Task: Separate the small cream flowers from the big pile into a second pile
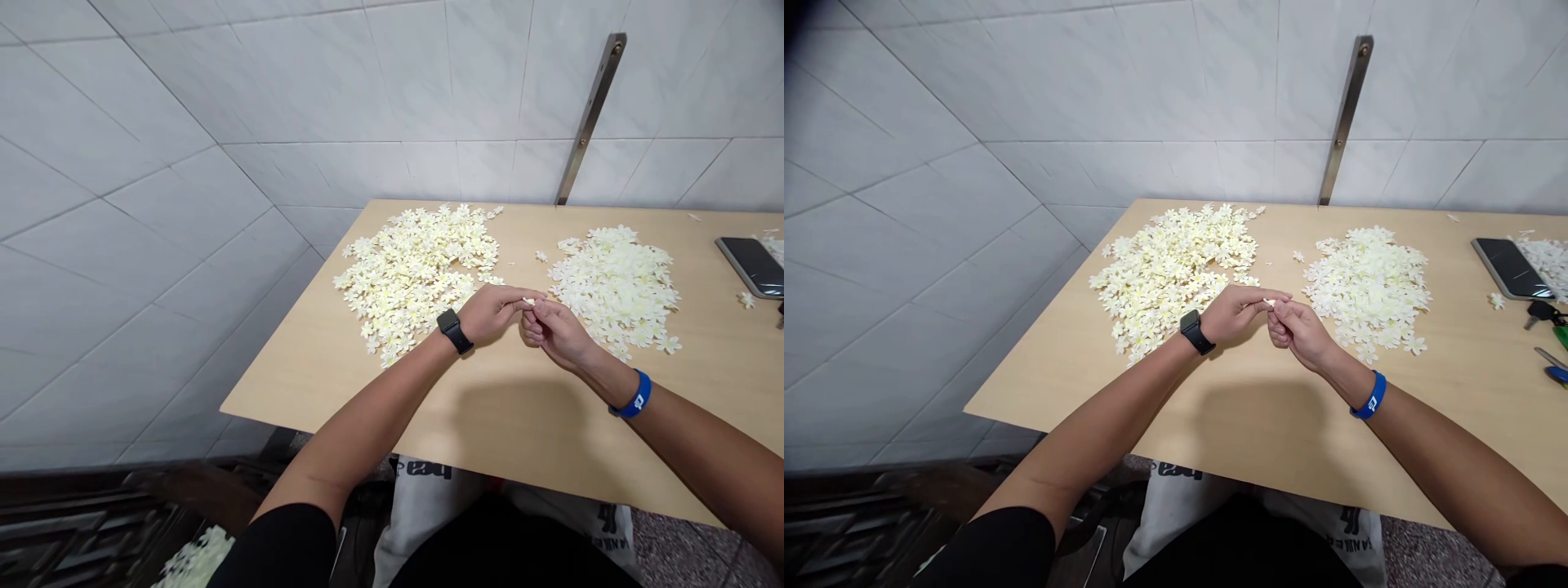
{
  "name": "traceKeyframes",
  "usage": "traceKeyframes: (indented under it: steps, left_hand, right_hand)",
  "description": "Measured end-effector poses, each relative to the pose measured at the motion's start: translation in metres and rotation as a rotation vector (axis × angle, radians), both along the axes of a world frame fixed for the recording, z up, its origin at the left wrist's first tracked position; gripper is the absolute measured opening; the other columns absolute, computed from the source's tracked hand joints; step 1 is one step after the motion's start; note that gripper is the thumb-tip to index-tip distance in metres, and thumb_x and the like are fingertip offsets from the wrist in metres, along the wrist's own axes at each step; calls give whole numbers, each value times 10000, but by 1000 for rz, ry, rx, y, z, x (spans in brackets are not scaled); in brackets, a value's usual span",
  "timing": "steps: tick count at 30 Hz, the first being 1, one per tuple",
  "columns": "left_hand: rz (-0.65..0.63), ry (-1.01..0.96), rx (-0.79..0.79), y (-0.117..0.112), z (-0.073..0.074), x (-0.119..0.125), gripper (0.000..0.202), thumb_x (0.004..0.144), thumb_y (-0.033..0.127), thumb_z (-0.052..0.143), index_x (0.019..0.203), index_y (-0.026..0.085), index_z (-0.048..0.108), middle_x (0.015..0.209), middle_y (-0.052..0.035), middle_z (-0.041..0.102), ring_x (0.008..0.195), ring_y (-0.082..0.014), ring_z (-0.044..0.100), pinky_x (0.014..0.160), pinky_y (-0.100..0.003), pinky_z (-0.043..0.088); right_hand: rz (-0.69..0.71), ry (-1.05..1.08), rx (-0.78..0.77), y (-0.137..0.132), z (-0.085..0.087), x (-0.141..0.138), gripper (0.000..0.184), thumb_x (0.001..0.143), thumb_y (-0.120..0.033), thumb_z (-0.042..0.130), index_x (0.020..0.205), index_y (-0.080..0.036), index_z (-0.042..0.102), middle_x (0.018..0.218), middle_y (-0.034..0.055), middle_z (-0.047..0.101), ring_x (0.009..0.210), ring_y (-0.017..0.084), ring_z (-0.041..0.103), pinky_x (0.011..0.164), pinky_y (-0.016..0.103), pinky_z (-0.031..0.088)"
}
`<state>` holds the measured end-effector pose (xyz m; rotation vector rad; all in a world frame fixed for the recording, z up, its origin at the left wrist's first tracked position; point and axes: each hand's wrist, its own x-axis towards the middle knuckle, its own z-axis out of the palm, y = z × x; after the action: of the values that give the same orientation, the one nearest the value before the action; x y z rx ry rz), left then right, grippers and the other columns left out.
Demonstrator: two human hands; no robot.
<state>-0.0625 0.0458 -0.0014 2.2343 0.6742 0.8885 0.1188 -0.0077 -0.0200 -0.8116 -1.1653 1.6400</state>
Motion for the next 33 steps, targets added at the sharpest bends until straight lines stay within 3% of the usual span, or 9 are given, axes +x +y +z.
traceKeyframes:
  steps: [10, 19, 29, 33]
  left_hand:
    - [119, 105, 117, -12, 2, 3, 414, 985, 152, 461, 1288, 208, 738, 1214, -55, 802, 1026, -179, 778, 913, -278, 580]
    - [174, 124, 110, -16, -1, 8, 440, 943, 93, 435, 1277, 198, 700, 1059, -48, 817, 947, -172, 768, 839, -257, 556]
    - [121, 216, 168, -15, -4, 8, 434, 952, 119, 437, 1327, 138, 655, 1116, -107, 801, 960, -206, 753, 857, -307, 568]
    - [88, 189, 181, -10, -9, 7, 495, 936, 89, 434, 1388, 128, 632, 1178, -116, 793, 1018, -201, 750, 899, -307, 574]
  right_hand:
    - [-48, 37, -1, -2, 0, -2, 541, 836, -666, 787, 679, -201, 559, 580, -45, 424, 511, 96, 340, 523, 277, 240]
    - [-83, -10, 56, 1, 0, -2, 544, 874, -638, 766, 616, -197, 580, 524, -30, 454, 494, 106, 358, 528, 298, 245]
    - [-123, -60, 60, 2, -2, -1, 571, 858, -632, 785, 564, -187, 582, 495, -18, 455, 483, 105, 379, 524, 306, 242]
    - [-77, -38, 32, 2, 1, 1, 578, 869, -591, 787, 530, -185, 554, 503, -17, 432, 487, 99, 351, 531, 309, 215]
